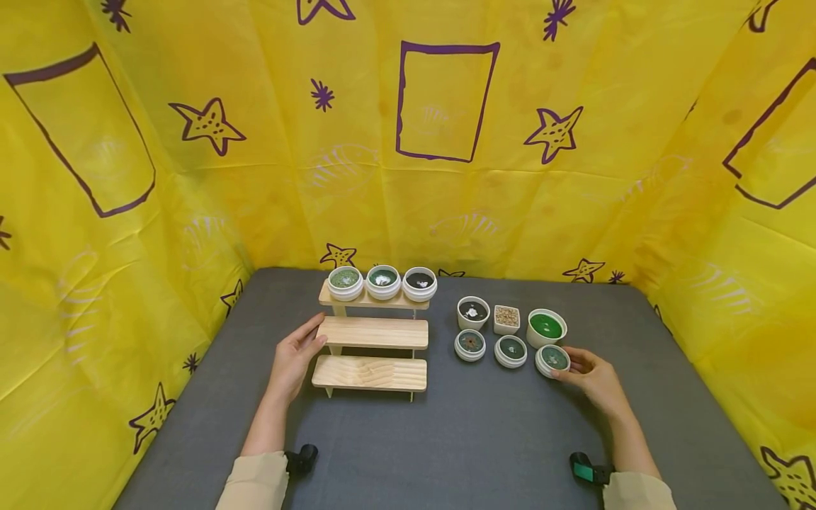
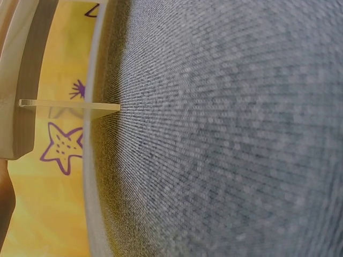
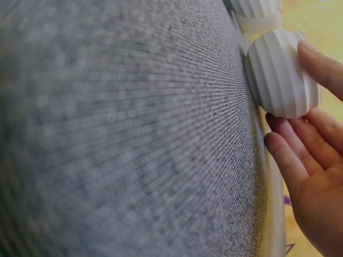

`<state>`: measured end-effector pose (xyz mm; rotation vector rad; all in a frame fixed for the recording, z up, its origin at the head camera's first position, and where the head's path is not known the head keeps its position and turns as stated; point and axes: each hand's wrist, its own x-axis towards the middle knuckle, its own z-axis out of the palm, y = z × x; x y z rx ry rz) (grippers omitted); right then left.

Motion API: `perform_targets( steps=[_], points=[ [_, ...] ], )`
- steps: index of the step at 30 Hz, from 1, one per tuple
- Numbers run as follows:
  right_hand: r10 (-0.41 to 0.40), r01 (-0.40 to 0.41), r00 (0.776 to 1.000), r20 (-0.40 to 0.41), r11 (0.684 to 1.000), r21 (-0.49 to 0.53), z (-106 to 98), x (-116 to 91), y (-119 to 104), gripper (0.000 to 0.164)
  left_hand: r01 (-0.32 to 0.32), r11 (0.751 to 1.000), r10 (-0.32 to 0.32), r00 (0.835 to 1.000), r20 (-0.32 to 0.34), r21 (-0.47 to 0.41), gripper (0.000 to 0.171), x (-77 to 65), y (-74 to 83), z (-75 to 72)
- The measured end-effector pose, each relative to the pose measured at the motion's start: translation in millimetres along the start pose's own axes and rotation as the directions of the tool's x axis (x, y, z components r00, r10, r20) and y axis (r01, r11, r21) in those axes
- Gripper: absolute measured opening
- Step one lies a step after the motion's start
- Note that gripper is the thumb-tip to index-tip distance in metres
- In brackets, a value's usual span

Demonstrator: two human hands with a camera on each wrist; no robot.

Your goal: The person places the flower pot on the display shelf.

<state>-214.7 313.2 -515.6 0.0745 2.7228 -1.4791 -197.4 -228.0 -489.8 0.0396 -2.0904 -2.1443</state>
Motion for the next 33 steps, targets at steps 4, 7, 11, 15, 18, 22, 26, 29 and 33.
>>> perform_targets(
  steps=[4,7,11,15,18,22,26,29,33],
  points=[
    [0.001,-0.001,1.000,0.000,1.000,-0.019,0,1,2,0.067,-0.006,1.000,0.006,1.000,0.002,-0.001,0.053,0.0,-0.3,-0.1],
    [0.000,0.000,1.000,0.001,1.000,-0.032,0,2,3,0.067,-0.014,1.000,0.014,1.000,0.002,0.002,0.053,0.3,-1.3,-0.2],
    [-0.004,0.004,1.000,-0.001,0.999,-0.036,1,3,4,0.067,-0.017,1.000,0.017,1.000,0.002,0.002,0.054,0.6,-2.6,-0.5],
    [-0.004,0.003,1.000,-0.008,0.999,-0.032,1,1,3,0.065,-0.013,1.000,0.013,1.000,0.003,0.002,0.054,0.6,-3.1,-1.0],
    [-0.004,0.004,1.000,-0.011,1.000,-0.027,1,0,0,0.065,-0.014,1.000,0.014,1.000,0.007,0.002,0.055,0.8,-3.5,-1.2],
    [-0.005,0.005,1.000,-0.014,0.999,-0.038,1,-2,-5,0.066,-0.014,1.000,0.014,1.000,0.012,-0.002,0.054,1.0,-3.9,-1.5],
    [-0.005,0.004,1.000,-0.018,0.998,-0.056,1,-3,-14,0.067,-0.016,1.000,0.016,1.000,0.013,-0.008,0.054,0.9,-4.0,-1.4],
    [-0.016,0.015,1.000,-0.019,0.998,-0.059,2,-4,-22,0.066,-0.022,1.000,0.022,1.000,0.015,-0.008,0.054,0.8,-3.9,-1.3],
    [-0.047,0.046,0.999,-0.015,0.998,-0.038,5,-4,-34,0.065,-0.025,1.000,0.025,1.000,0.010,-0.006,0.054,0.6,-3.5,-1.5]
  ],
)
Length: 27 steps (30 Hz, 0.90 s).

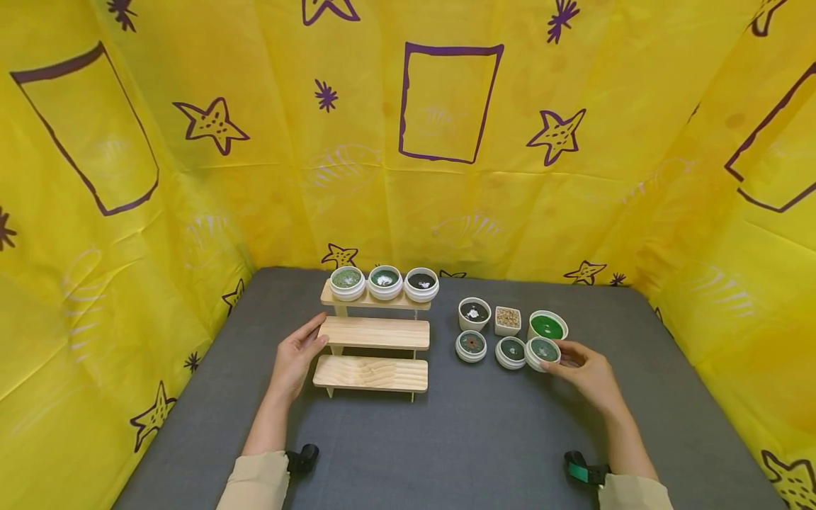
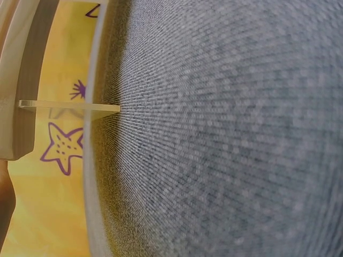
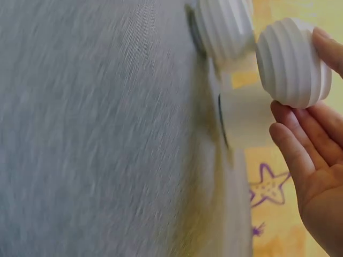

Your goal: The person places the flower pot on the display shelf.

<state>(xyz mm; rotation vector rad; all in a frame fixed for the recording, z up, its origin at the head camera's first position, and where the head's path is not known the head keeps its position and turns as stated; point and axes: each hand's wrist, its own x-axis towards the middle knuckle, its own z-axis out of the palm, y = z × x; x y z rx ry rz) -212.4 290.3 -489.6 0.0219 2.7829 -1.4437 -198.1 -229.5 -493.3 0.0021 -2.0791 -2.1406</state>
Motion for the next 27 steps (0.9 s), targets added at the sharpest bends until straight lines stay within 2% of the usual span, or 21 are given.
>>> perform_targets(
  steps=[4,12,23,27],
  points=[
    [-0.031,0.030,1.000,0.004,0.999,0.030,6,2,-12,0.063,0.007,1.000,-0.007,1.000,-0.001,0.004,0.054,0.0,0.0,0.0],
    [-0.107,0.107,0.994,0.012,0.994,0.027,25,8,-36,0.058,0.011,1.000,-0.011,1.000,-0.002,0.004,0.054,0.7,-0.6,-0.1],
    [-0.176,0.165,0.982,0.066,0.976,0.145,61,16,-67,0.055,-0.011,1.000,0.011,1.000,0.005,0.000,0.054,0.7,-1.0,-1.3],
    [-0.201,0.188,0.977,0.074,0.970,0.157,71,19,-77,0.054,-0.007,1.000,0.007,1.000,0.002,0.000,0.053,1.0,-0.5,-0.7]
  ],
)
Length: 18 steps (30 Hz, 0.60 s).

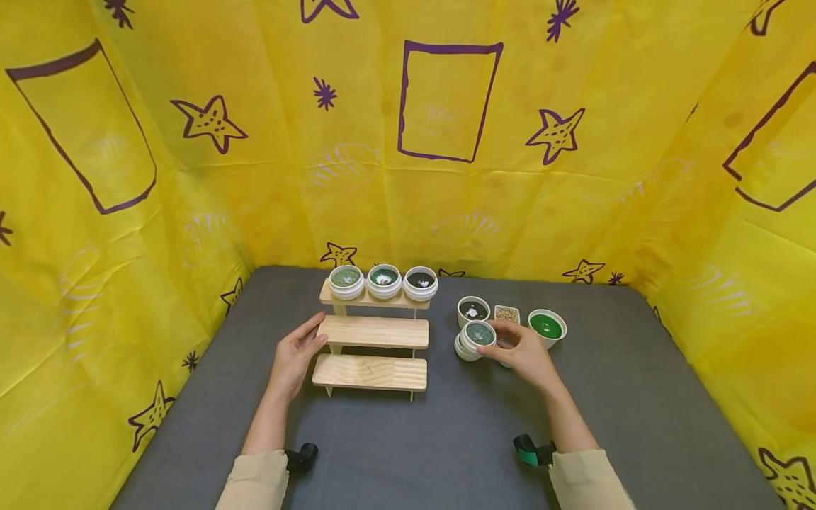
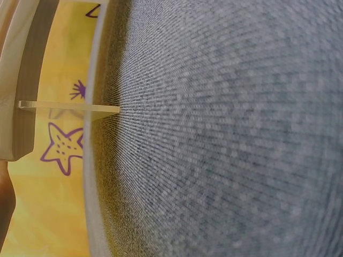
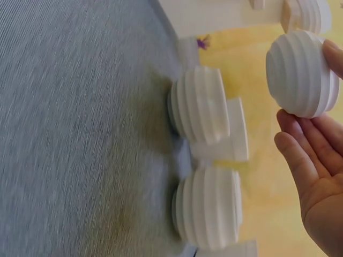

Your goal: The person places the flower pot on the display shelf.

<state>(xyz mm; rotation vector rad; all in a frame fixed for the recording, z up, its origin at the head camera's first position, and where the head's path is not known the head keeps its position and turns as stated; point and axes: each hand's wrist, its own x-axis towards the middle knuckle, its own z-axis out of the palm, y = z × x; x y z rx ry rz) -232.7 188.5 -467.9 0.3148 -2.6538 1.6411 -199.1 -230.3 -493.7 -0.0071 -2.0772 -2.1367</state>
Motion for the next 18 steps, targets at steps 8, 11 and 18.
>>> perform_targets(
  steps=[8,11,18],
  points=[
    [-0.030,0.029,0.999,0.034,0.999,0.038,15,7,-19,0.057,0.010,1.000,-0.010,1.000,-0.001,0.010,0.054,0.6,1.0,0.7],
    [-0.048,0.044,0.997,0.061,0.997,0.066,20,9,-33,0.056,0.019,1.000,-0.019,1.000,-0.005,0.007,0.054,0.8,1.0,0.4],
    [-0.089,0.080,0.993,0.082,0.991,0.105,36,16,-44,0.054,0.022,1.000,-0.022,1.000,-0.008,0.004,0.054,0.3,0.6,0.4]
  ],
)
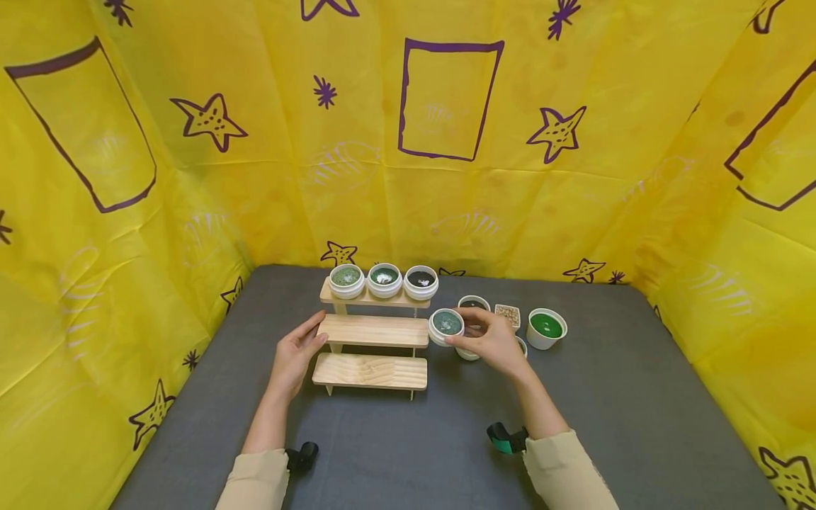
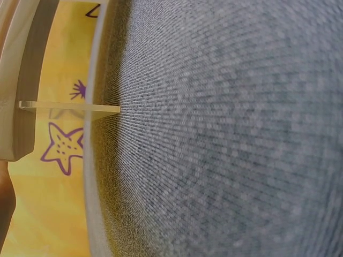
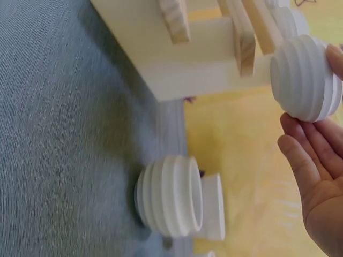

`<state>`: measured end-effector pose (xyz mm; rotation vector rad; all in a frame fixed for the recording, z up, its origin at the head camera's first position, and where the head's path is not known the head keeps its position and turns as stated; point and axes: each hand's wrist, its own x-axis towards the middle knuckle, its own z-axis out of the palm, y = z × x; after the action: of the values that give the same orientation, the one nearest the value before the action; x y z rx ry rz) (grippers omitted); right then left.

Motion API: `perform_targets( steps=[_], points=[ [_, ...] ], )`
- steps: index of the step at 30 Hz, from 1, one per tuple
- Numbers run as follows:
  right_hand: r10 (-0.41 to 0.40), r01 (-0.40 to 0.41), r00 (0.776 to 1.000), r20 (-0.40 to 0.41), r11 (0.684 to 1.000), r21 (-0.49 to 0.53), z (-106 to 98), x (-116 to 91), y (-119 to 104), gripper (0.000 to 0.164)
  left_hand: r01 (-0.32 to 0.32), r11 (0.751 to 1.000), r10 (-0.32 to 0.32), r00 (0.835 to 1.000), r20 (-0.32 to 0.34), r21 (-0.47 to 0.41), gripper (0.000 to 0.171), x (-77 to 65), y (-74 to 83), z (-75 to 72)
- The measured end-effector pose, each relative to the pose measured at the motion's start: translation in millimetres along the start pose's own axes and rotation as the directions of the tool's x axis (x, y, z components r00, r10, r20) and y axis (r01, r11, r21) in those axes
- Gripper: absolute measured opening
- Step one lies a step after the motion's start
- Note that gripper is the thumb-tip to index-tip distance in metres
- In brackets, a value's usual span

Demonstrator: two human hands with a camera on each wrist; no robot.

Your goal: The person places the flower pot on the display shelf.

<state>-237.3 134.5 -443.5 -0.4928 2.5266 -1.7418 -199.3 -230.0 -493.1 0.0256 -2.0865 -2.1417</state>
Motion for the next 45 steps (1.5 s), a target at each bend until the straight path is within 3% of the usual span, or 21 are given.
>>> perform_targets(
  steps=[20,34,45],
  points=[
    [-0.042,0.039,0.999,0.031,0.995,0.088,62,12,-27,0.050,0.001,1.000,-0.002,1.000,0.008,0.010,0.054,-0.4,0.1,0.2],
    [-0.112,0.109,0.993,0.031,0.992,0.063,104,28,-41,0.050,0.000,1.000,0.000,1.000,-0.006,-0.008,0.054,-0.2,-0.7,1.1],
    [-0.109,0.106,0.993,0.050,0.992,0.065,128,38,-48,0.050,-0.008,1.000,0.008,1.000,-0.006,-0.007,0.055,0.7,-0.1,0.8]
  ],
)
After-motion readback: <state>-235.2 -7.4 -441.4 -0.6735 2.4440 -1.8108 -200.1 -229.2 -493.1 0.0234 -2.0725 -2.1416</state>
